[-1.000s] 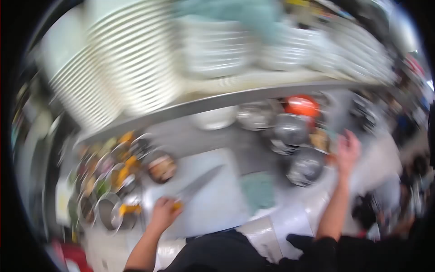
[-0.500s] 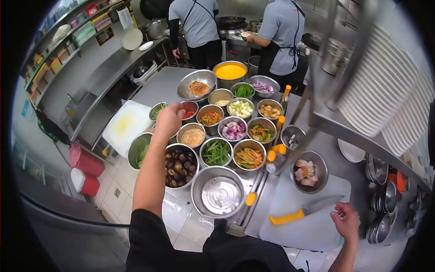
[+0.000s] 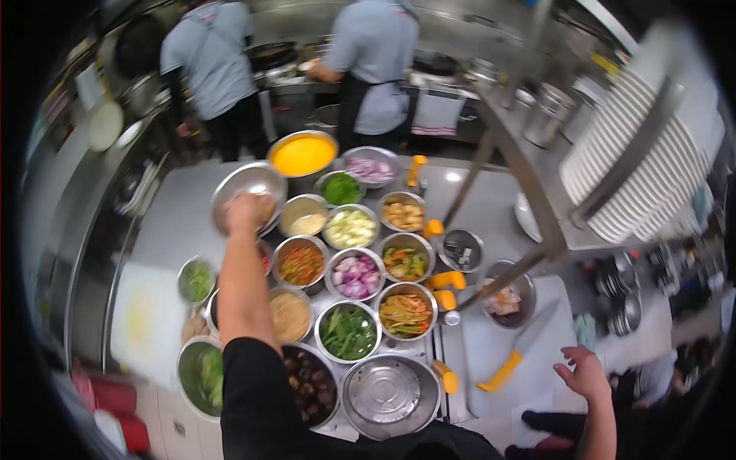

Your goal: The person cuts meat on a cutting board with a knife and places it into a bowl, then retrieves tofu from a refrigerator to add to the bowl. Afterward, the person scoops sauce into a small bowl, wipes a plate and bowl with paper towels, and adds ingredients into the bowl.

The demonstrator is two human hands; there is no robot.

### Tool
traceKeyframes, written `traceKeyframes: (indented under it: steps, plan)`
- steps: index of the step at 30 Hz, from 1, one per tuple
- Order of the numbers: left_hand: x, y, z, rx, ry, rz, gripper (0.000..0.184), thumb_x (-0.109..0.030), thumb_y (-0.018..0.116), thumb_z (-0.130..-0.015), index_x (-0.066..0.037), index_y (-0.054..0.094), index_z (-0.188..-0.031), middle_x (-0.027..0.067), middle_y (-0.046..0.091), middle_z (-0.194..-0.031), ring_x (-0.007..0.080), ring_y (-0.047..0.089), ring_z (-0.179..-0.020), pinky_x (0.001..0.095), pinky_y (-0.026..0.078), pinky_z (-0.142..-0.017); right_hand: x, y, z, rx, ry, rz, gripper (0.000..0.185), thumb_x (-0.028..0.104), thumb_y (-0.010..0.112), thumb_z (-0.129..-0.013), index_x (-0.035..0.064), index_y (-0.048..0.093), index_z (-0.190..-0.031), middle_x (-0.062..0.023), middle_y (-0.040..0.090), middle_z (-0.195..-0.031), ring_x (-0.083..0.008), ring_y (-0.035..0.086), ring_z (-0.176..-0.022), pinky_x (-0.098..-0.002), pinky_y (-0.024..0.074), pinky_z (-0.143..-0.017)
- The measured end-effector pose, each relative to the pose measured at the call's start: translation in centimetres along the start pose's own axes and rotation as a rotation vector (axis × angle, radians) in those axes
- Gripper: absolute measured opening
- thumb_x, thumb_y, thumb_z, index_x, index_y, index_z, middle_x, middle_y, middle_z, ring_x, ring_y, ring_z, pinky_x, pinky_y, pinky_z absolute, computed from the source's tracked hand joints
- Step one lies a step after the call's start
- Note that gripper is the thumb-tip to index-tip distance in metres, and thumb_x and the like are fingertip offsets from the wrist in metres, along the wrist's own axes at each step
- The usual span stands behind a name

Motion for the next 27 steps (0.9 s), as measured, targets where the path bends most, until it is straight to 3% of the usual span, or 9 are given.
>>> traceKeyframes:
  steps: [2, 4, 7, 11, 12, 13, 16, 22, 27]
  plan:
    - [-1.4, -0.8, 0.4, 0.006, -0.107, 0.089, 0.099, -0.076, 0.04, -0.087, 0.004, 0.04, -0.144, 0.0249, 0.047, -0.144, 0.0418, 0.043, -0.135, 0.0484, 0.03, -0.114, -2.0, 0.1, 1.5, 0.035, 0.117, 0.062, 0.041, 0.03, 0.077, -0.077, 0.0032, 0.069, -0.107, -0.0186, 0.067, -0.091, -0.0346, 0.066, -0.078, -0.0425, 0.0536, -0.072]
    - [-0.8, 1.2, -2.5, -0.029, -0.155, 0.037, 0.102, -0.079, 0.039, -0.084, 0.003, 0.04, -0.145, 0.0229, 0.048, -0.144, 0.0378, 0.043, -0.136, 0.0504, 0.029, -0.113, -3.0, 0.2, 2.8, 0.045, 0.21, 0.044, 0.041, 0.032, 0.075, -0.079, 0.0035, 0.068, -0.108, -0.0184, 0.067, -0.093, -0.0357, 0.066, -0.082, -0.043, 0.0536, -0.076]
    - [-1.5, 1.5, -2.5, 0.034, -0.009, -0.213, 0.061, -0.044, 0.048, -0.092, -0.007, 0.049, -0.14, 0.0204, 0.055, -0.138, 0.0333, 0.055, -0.125, 0.0438, 0.045, -0.103, -4.7, 0.6, 4.4, 0.055, 0.251, 0.094, 0.04, 0.031, 0.074, -0.081, 0.0044, 0.068, -0.111, -0.0182, 0.068, -0.097, -0.0356, 0.066, -0.088, -0.0427, 0.0533, -0.08]
    - [7.4, 7.7, -13.6, 0.231, -0.074, 0.899, 0.037, -0.032, 0.053, -0.084, -0.008, 0.057, -0.112, 0.0131, 0.063, -0.101, 0.027, 0.063, -0.083, 0.0448, 0.05, -0.062, -6.5, 1.4, 5.7, 0.065, 0.294, 0.041, 0.04, 0.031, 0.073, -0.082, 0.0029, 0.067, -0.109, -0.0174, 0.068, -0.097, -0.035, 0.067, -0.088, -0.042, 0.0534, -0.08]
    - [5.1, 3.5, -5.4, 0.163, -0.242, 1.148, 0.038, -0.037, 0.055, -0.085, -0.01, 0.057, -0.112, 0.0126, 0.061, -0.102, 0.0275, 0.063, -0.089, 0.0411, 0.051, -0.062, -6.9, 1.6, 5.8, 0.06, 0.296, 0.026, 0.039, 0.031, 0.073, -0.082, 0.0028, 0.067, -0.109, -0.0174, 0.068, -0.097, -0.0347, 0.067, -0.088, -0.0419, 0.0535, -0.08]
    - [6.6, 3.9, -7.3, 0.344, -0.274, 1.349, 0.037, -0.04, 0.056, -0.086, -0.012, 0.056, -0.112, 0.011, 0.059, -0.109, 0.0295, 0.06, -0.102, 0.0397, 0.053, -0.074, -7.2, 1.7, 5.7, 0.054, 0.293, 0.013, 0.039, 0.031, 0.073, -0.082, 0.0027, 0.067, -0.109, -0.0173, 0.068, -0.097, -0.0344, 0.067, -0.088, -0.0417, 0.0536, -0.08]
    - [6.5, 0.4, -4.1, 0.324, -0.151, 1.845, 0.044, -0.037, 0.058, -0.087, -0.013, 0.053, -0.124, 0.0107, 0.055, -0.124, 0.0284, 0.056, -0.113, 0.0402, 0.053, -0.086, -7.2, 2.1, 4.5, 0.019, 0.209, -0.006, 0.04, 0.031, 0.073, -0.082, 0.0032, 0.067, -0.109, -0.0171, 0.068, -0.097, -0.0338, 0.067, -0.088, -0.0417, 0.0537, -0.08]
    - [1.0, -9.4, 16.7, 0.359, 0.454, 1.741, 0.072, -0.031, 0.061, -0.087, -0.016, 0.032, -0.151, 0.0148, 0.046, -0.142, 0.0286, 0.056, -0.118, 0.0436, 0.054, -0.091, -0.9, 1.5, 1.0, -0.043, -0.079, -0.213, 0.044, 0.028, 0.077, -0.081, 0.0057, 0.064, -0.117, -0.0156, 0.065, -0.104, -0.0314, 0.066, -0.092, -0.0405, 0.0537, -0.082]
    - [-7.0, -8.6, 38.4, 0.728, 0.483, 1.671, 0.086, -0.036, 0.067, -0.076, -0.012, 0.031, -0.151, 0.0186, 0.041, -0.146, 0.0358, 0.05, -0.126, 0.0491, 0.053, -0.094, 7.8, 1.8, 0.0, -0.196, -0.651, -0.375, 0.077, 0.031, 0.08, -0.075, 0.008, 0.045, -0.14, -0.018, 0.048, -0.132, -0.0361, 0.052, -0.118, -0.0442, 0.0477, -0.096]
Point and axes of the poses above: each hand's wrist, its own z-axis away from the middle knuckle, its own y-axis out of the palm, x = y × z, the point moved 5 cm from there along -z, towards the middle knuckle
